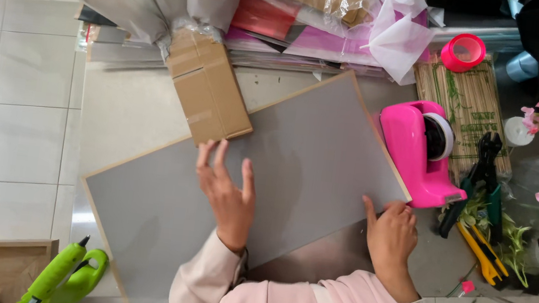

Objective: The person cuts several sheets of wrapping paper with shears, folds the paper, and secures it around a bouquet of artificial flowers with tape.

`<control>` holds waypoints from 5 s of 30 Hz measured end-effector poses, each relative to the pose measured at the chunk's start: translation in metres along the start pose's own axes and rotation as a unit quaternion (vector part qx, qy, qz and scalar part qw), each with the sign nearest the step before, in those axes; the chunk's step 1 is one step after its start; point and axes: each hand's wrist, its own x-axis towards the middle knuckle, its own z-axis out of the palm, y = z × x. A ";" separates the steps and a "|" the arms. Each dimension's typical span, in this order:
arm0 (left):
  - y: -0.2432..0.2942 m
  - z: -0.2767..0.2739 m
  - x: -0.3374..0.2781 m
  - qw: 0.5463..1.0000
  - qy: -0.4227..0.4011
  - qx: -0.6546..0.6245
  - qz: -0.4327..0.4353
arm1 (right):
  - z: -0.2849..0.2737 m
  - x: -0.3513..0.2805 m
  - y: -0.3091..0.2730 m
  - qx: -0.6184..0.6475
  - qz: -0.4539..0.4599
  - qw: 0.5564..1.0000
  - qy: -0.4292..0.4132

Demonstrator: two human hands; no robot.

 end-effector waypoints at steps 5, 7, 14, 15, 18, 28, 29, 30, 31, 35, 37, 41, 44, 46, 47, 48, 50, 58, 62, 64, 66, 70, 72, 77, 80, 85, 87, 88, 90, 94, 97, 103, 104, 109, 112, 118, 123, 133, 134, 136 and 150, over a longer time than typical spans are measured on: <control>-0.004 -0.011 -0.075 0.986 -0.136 0.019 0.094 | 0.025 -0.006 0.032 -0.112 0.024 0.989 0.097; -0.011 -0.014 -0.099 0.978 -0.169 0.049 0.111 | 0.028 -0.007 0.041 -0.126 0.040 0.985 0.112; -0.028 -0.012 -0.151 0.961 -0.172 0.199 0.081 | -0.004 -0.012 0.026 0.120 0.013 0.990 0.069; -0.028 -0.013 -0.154 0.959 -0.168 0.211 0.089 | -0.002 -0.015 0.027 0.128 0.006 0.988 0.082; -0.026 -0.012 -0.161 0.962 -0.143 0.215 0.083 | -0.018 -0.025 0.020 0.092 -0.028 0.993 0.073; -0.034 -0.009 -0.174 0.958 -0.170 0.217 0.080 | -0.044 -0.052 0.028 0.509 0.095 0.770 -0.372; -0.034 -0.009 -0.174 0.959 -0.177 0.210 0.076 | -0.043 -0.051 0.030 0.622 0.141 0.680 -0.363; -0.035 -0.009 -0.174 0.959 -0.185 0.203 0.071 | -0.042 -0.050 0.032 0.720 0.183 0.573 -0.346; -0.035 -0.009 -0.174 0.959 -0.183 0.202 0.072 | -0.035 -0.051 0.030 0.721 0.182 0.574 -0.345; -0.029 -0.004 -0.182 0.959 -0.187 0.199 0.074 | 0.027 -0.057 0.026 0.656 0.100 0.676 -0.320; -0.022 0.003 -0.187 0.961 -0.182 0.195 0.074 | 0.034 -0.050 0.019 0.590 0.062 0.739 -0.319; 0.003 0.026 -0.201 0.966 -0.169 0.179 0.073 | -0.028 -0.041 0.018 0.475 0.004 0.864 -0.167; 0.039 0.049 -0.203 0.977 -0.160 0.125 0.067 | -0.072 -0.049 0.032 0.470 -0.061 0.880 -0.023; 0.060 0.067 -0.203 0.981 -0.160 0.091 0.063 | -0.084 -0.055 0.037 0.479 -0.083 0.874 0.019; 0.067 0.077 -0.202 0.983 -0.159 0.071 0.058 | -0.082 -0.057 0.038 0.448 -0.176 0.871 0.100; 0.075 0.087 -0.201 0.985 -0.157 0.050 0.053 | -0.080 -0.058 0.038 0.410 -0.265 0.854 0.179; 0.111 0.050 -0.189 0.984 -0.173 0.013 0.040 | -0.091 -0.065 0.013 0.450 -0.340 0.808 0.171; 0.192 -0.221 -0.096 0.924 -0.273 -0.260 -0.065 | -0.098 -0.074 -0.041 0.406 -0.490 0.743 0.209; 0.015 -0.095 -0.091 0.773 -0.178 -0.471 -0.386 | -0.095 -0.073 -0.056 0.370 -0.514 0.757 0.163; -0.032 -0.072 -0.117 0.550 -0.026 -0.542 -0.635 | -0.089 -0.082 -0.070 0.375 -0.495 0.760 0.192; -0.022 -0.100 -0.100 0.634 -0.175 -0.571 -0.490 | -0.083 -0.088 -0.082 0.343 -0.509 0.767 0.185; -0.135 -0.047 -0.156 0.722 -0.172 -0.470 -0.478 | -0.082 -0.095 -0.099 0.332 -0.514 0.774 0.161; -0.162 -0.029 -0.171 0.737 -0.156 -0.426 -0.500 | -0.084 -0.094 -0.104 0.304 -0.497 0.796 0.161; -0.169 -0.035 -0.169 0.749 -0.145 -0.408 -0.502 | -0.063 -0.077 -0.067 0.230 -0.368 0.882 0.187; -0.166 -0.053 -0.165 0.785 -0.160 -0.362 -0.476 | -0.041 -0.079 -0.053 0.217 -0.308 0.913 0.154; -0.108 -0.119 -0.125 0.902 -0.156 -0.117 -0.385 | -0.038 -0.092 -0.053 0.177 -0.290 0.932 0.130; -0.112 -0.138 -0.132 0.925 -0.178 0.093 -0.322 | -0.039 -0.095 -0.051 0.172 -0.276 0.935 0.141; -0.107 -0.151 -0.126 0.925 -0.180 0.093 -0.320 | -0.032 -0.099 -0.044 0.172 -0.274 0.936 0.140; -0.096 -0.180 -0.114 0.794 -0.448 0.104 -0.397 | -0.018 -0.107 -0.031 0.145 -0.254 0.947 0.135; -0.101 -0.177 -0.135 0.745 -0.536 0.058 -0.392 | -0.027 -0.119 -0.027 0.130 -0.242 0.951 0.144; -0.098 -0.166 -0.147 0.775 -0.521 0.041 -0.357 | -0.025 -0.122 -0.024 0.132 -0.231 0.954 0.140; -0.098 -0.161 -0.159 0.836 -0.462 0.060 -0.291 | -0.031 -0.125 -0.027 0.125 -0.215 0.954 0.170; -0.104 -0.158 -0.159 0.847 -0.448 0.057 -0.279 | -0.028 -0.125 -0.029 0.120 -0.218 0.953 0.176; -0.113 -0.158 -0.161 0.857 -0.443 0.030 -0.261 | -0.029 -0.127 -0.034 0.112 -0.231 0.949 0.184; -0.116 -0.156 -0.162 0.867 -0.431 0.018 -0.250 | -0.033 -0.125 -0.040 0.093 -0.244 0.944 0.199; -0.124 -0.154 -0.164 0.876 -0.414 -0.007 -0.249 | -0.036 -0.125 -0.046 0.084 -0.248 0.944 0.198; -0.121 -0.158 -0.156 0.882 -0.397 -0.012 -0.253 | -0.033 -0.122 -0.037 0.083 -0.215 0.954 0.193; -0.180 -0.108 -0.218 0.960 -0.201 0.192 0.027 | -0.113 -0.112 -0.029 0.191 -0.126 0.932 -0.282; -0.176 -0.110 -0.216 0.958 -0.182 0.215 0.046 | -0.123 -0.109 -0.041 0.218 -0.161 0.930 -0.248; -0.170 -0.112 -0.214 0.956 -0.164 0.236 0.067 | -0.122 -0.102 -0.069 0.244 -0.191 0.927 -0.212; -0.160 -0.131 -0.220 0.943 -0.258 0.140 0.160 | -0.039 -0.103 -0.108 0.175 -0.290 0.939 -0.056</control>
